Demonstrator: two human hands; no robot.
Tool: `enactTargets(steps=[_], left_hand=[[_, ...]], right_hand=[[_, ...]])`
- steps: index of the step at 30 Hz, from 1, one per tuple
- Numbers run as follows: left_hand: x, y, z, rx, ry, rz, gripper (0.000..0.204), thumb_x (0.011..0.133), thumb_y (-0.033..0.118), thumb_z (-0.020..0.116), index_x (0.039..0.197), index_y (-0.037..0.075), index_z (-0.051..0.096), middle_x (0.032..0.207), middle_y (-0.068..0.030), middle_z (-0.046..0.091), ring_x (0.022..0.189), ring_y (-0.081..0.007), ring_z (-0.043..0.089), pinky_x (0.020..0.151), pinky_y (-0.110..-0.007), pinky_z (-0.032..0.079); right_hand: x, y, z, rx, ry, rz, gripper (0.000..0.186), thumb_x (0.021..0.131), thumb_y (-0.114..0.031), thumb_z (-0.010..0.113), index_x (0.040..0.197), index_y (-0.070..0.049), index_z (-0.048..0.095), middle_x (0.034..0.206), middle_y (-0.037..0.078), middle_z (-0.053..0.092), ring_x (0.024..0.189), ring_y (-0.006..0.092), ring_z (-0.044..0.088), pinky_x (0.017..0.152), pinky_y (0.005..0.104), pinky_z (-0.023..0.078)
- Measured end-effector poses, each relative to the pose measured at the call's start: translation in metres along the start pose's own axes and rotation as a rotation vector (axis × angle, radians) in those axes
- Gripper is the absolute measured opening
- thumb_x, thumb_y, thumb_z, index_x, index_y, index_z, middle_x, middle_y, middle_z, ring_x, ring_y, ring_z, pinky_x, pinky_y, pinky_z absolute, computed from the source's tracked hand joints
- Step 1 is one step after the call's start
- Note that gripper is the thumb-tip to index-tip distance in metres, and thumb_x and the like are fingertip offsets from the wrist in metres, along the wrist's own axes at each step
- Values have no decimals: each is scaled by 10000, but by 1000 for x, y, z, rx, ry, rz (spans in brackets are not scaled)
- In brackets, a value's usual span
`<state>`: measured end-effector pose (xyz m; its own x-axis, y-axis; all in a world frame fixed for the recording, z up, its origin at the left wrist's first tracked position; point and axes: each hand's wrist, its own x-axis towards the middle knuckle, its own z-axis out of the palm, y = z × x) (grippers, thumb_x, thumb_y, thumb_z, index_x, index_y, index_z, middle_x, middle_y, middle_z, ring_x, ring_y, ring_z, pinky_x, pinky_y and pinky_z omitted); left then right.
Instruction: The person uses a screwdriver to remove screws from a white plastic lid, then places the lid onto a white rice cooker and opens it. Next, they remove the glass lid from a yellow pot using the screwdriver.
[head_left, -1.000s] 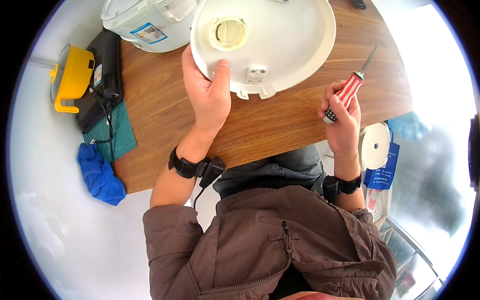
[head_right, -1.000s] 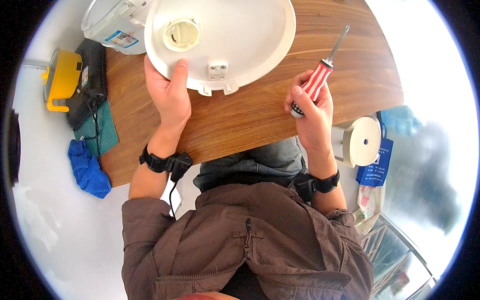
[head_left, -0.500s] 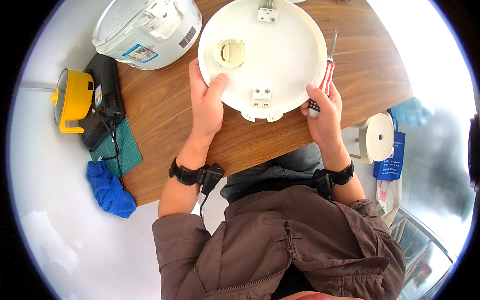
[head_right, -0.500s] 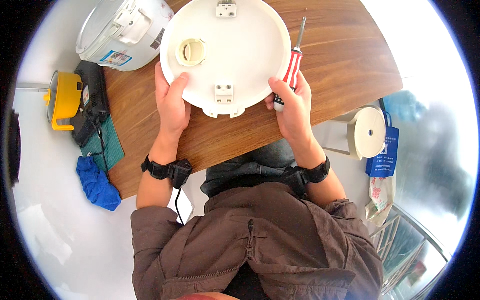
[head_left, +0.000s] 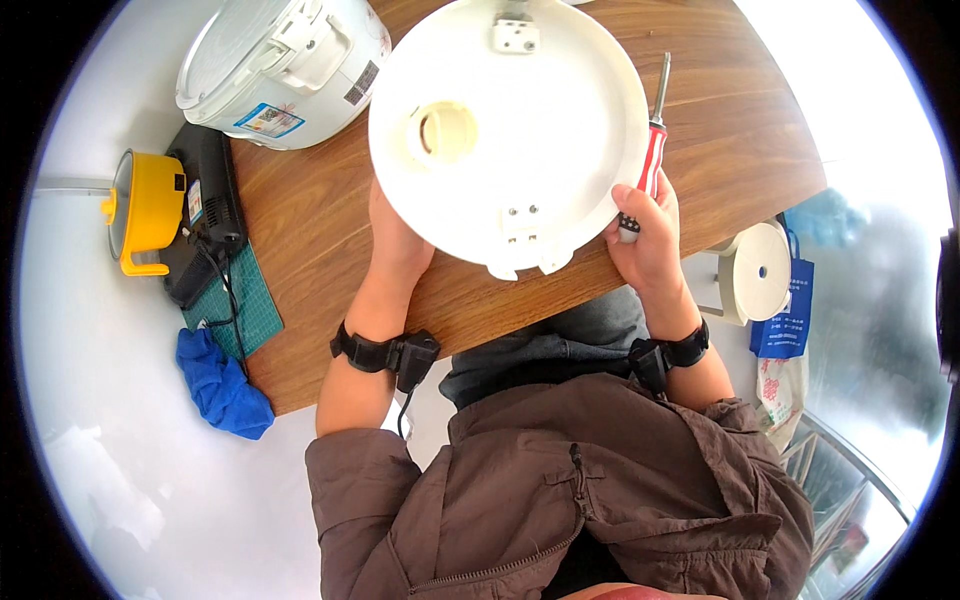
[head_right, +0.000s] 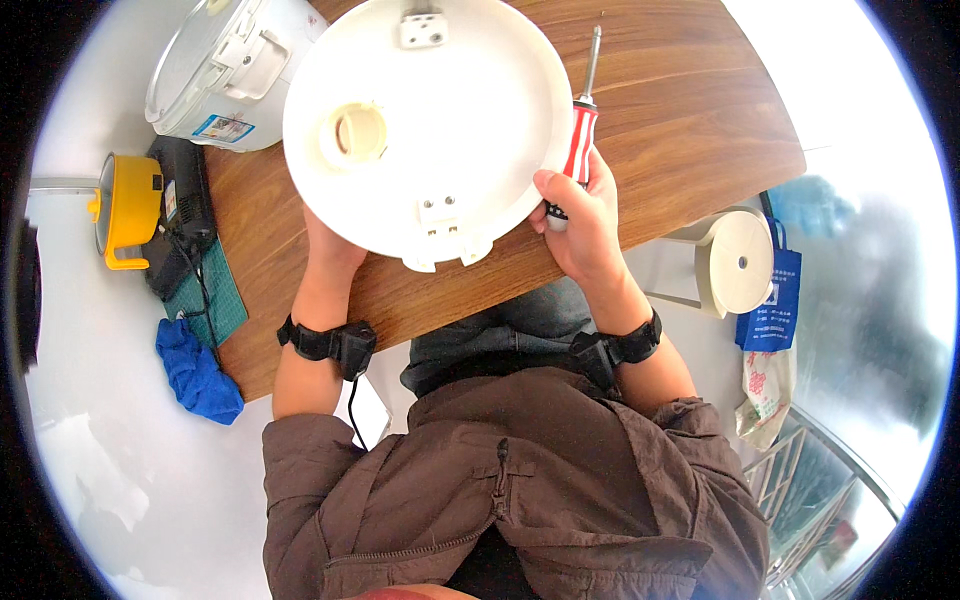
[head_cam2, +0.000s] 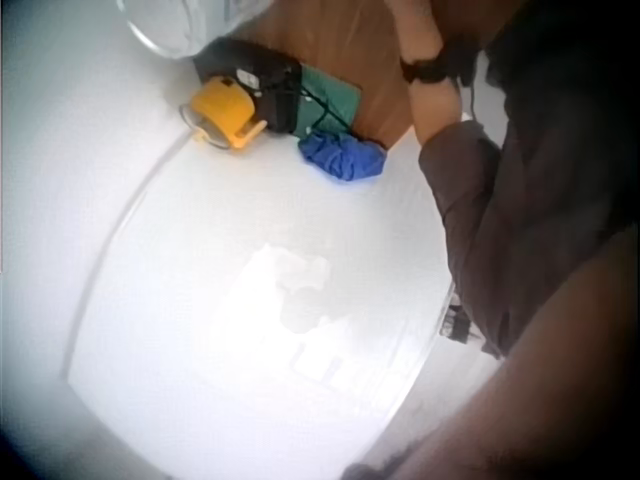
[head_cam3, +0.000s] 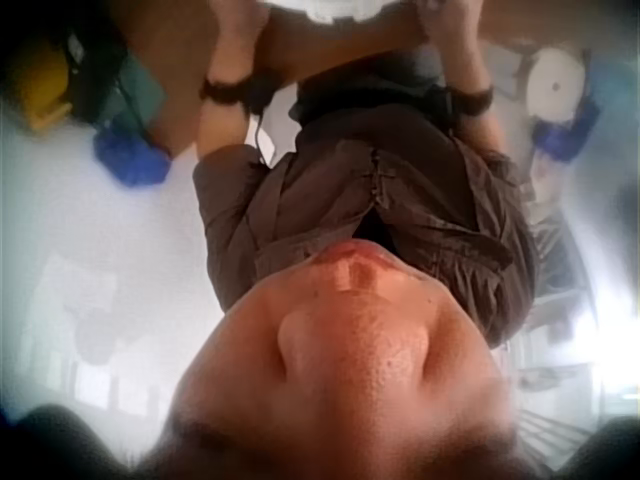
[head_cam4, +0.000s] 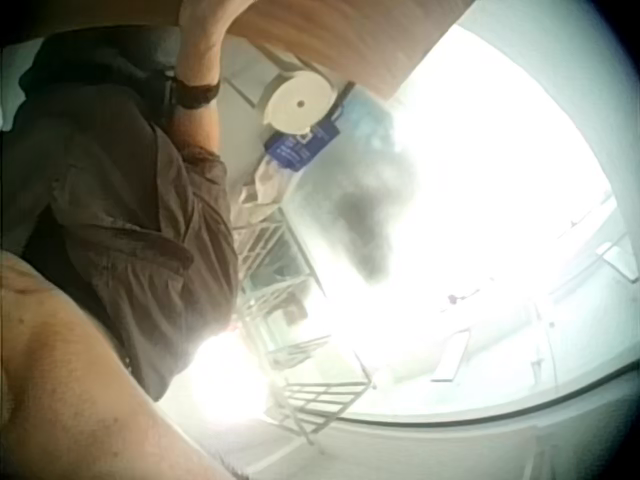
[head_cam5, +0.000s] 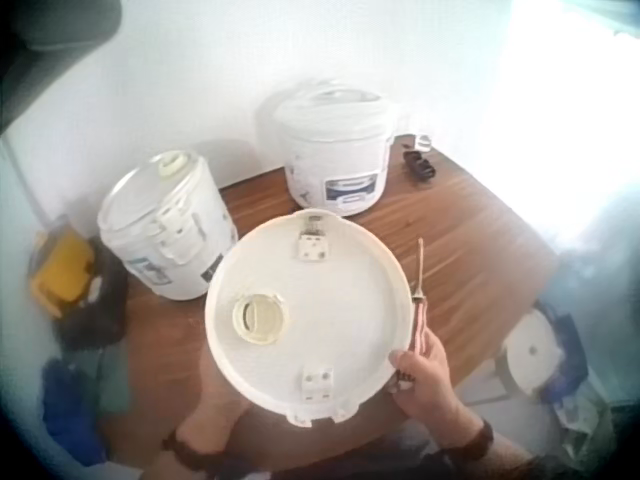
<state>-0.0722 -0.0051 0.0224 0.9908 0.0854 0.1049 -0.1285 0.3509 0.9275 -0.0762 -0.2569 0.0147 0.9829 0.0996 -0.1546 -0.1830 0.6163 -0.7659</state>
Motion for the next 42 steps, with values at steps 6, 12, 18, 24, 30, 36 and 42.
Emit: enactTargets(steps=[6,12,18,24,30,36,42], left_hand=[[-4,-19,-22,134,7,-143,488,1071,341,544,1431,29,433,1369,-117,552,1252,-178,546,1020,-328,475],[-47,-31,-55,102,53,-351,461,1072,342,543,1397,29,450,1323,-109,558,1201,-169,547,977,-321,473],[-70,-34,-79,93,84,-446,434,1072,343,542,1362,29,466,1277,-100,565,1150,-160,548,934,-314,470],[-51,-27,-83,97,82,-399,410,1072,343,541,1328,28,483,1231,-91,571,1100,-151,549,891,-307,467],[-41,-20,-83,103,84,-366,388,1073,344,540,1294,28,500,1186,-83,577,1049,-142,550,848,-300,465],[-36,-17,-82,101,97,-336,369,1073,345,539,1260,27,516,1140,-74,584,999,-133,551,805,-293,462],[-58,-10,-102,104,166,-356,353,1074,346,538,1226,27,533,1094,-66,590,948,-124,551,761,-286,459]], right_hand=[[-2,-6,6,-131,-129,82,479,856,-61,666,1305,16,520,883,42,659,566,80,591,461,204,473],[-1,-6,5,-197,-211,183,518,830,-18,680,1322,-5,519,877,42,660,591,81,608,494,210,492],[-1,-5,11,-251,-199,137,446,920,-73,708,1319,-4,520,875,45,660,624,101,614,527,233,492],[2,-15,13,-548,-56,50,319,995,-192,649,1239,4,580,946,66,663,705,101,626,593,263,497],[23,-38,-1,-1516,-34,-472,343,876,-197,732,1167,-24,676,1043,155,677,971,386,634,890,439,516],[43,-37,-7,-1657,-123,-623,360,850,-203,774,1162,-44,691,1035,120,647,1036,332,610,909,427,500],[50,-30,-11,-1618,-107,-683,348,829,-226,801,1130,-75,714,1013,89,640,1016,309,604,891,413,501]])
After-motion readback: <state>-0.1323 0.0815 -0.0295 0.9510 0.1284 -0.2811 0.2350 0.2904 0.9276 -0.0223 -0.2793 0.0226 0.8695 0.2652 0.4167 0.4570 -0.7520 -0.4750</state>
